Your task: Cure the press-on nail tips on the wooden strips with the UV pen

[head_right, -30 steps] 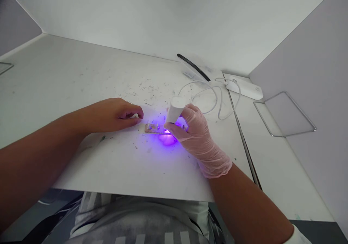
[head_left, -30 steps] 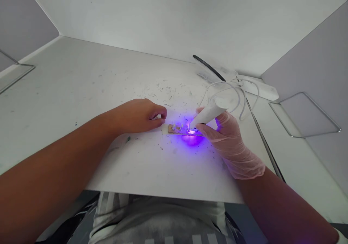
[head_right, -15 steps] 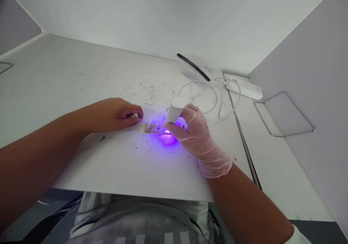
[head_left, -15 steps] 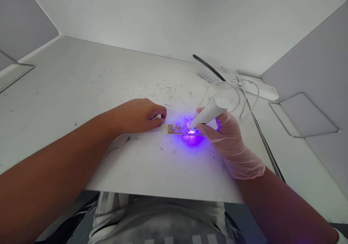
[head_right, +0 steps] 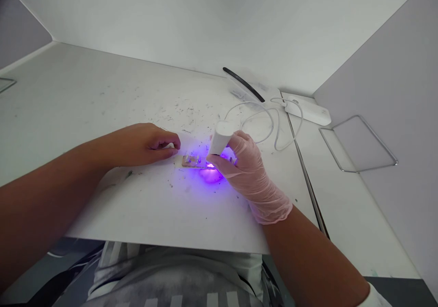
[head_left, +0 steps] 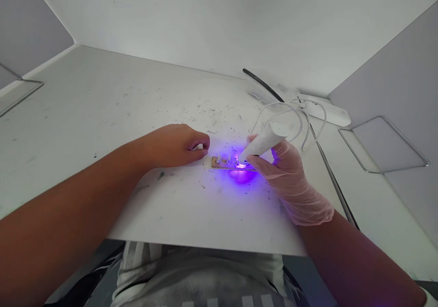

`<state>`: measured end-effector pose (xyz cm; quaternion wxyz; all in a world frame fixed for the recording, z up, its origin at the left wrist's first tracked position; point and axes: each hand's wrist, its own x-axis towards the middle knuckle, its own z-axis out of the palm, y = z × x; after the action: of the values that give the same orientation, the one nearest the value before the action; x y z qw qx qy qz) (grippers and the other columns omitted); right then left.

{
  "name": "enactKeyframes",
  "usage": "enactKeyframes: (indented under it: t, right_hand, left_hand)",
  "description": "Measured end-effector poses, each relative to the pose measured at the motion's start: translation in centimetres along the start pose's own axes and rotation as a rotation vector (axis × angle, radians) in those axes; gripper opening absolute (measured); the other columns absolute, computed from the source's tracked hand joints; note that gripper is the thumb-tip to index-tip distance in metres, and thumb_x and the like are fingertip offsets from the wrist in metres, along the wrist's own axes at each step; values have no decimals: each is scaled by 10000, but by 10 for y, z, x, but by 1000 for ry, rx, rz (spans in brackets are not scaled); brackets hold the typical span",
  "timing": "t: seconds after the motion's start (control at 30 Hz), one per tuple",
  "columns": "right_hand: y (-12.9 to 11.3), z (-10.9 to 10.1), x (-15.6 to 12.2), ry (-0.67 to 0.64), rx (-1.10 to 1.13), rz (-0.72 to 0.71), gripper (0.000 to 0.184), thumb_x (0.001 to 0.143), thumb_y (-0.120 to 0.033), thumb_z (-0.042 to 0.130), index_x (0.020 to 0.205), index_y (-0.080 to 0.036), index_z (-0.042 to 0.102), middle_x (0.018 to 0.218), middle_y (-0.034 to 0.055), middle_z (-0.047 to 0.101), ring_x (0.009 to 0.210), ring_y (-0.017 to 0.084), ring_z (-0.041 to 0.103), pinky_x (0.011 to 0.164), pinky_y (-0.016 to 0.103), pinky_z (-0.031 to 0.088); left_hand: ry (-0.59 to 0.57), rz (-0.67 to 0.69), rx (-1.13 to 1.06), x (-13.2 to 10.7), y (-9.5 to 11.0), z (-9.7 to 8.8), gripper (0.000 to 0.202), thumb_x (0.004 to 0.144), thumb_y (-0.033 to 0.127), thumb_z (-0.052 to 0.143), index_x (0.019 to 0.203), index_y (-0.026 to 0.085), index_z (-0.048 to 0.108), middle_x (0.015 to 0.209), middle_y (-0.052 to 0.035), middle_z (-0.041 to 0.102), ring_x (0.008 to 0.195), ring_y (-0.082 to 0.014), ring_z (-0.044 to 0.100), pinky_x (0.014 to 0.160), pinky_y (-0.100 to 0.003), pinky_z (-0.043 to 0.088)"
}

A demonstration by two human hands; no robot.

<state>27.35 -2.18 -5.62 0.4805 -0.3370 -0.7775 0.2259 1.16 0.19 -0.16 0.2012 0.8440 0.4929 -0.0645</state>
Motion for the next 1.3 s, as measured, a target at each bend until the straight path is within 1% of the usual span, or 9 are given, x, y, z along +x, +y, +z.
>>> enactKeyframes:
  t: [0.1, 0.3, 0.53, 0.9, 1.3]
  right_hand:
    - [0, 0, 0, -4, -13, 3, 184, 826, -230, 680, 994, -304, 674, 805, -14, 614, 747, 171, 594, 691, 362, 529]
    - [-1, 0, 1, -5, -17, 48, 175, 831, -255, 674, 1001, -295, 670, 830, -8, 628, 755, 172, 609, 694, 365, 542]
    - [-1, 0, 0, 3, -9, 24, 222, 831, -226, 678, 1039, -304, 671, 827, -12, 615, 750, 167, 606, 687, 358, 535]
    - [-1, -1, 0, -3, -16, 43, 186, 819, -239, 685, 997, -292, 673, 849, -8, 625, 762, 167, 604, 699, 360, 539]
    - [-1, 0, 0, 1, -22, 60, 190, 815, -269, 688, 1003, -297, 681, 833, 0, 635, 766, 183, 605, 712, 379, 548]
  left_hand:
    - [5, 5, 3, 0, 1, 0, 255, 889, 361, 473, 993, 263, 684, 631, 15, 578, 586, -142, 505, 578, -282, 331]
    - [-2, 4, 11, 2, 1, 1, 240, 885, 351, 480, 982, 266, 682, 648, 13, 592, 602, -143, 518, 585, -282, 336]
    - [-5, -8, 16, 1, 1, 0, 236, 882, 349, 483, 986, 270, 680, 644, 19, 591, 591, -143, 510, 584, -283, 332]
    - [-3, 9, 1, 1, 0, 0, 243, 881, 357, 485, 980, 261, 686, 625, 16, 582, 570, -139, 497, 574, -281, 331]
    - [-10, 12, 5, 1, 0, -1, 260, 882, 365, 486, 1000, 251, 688, 628, 12, 586, 572, -140, 505, 568, -280, 338]
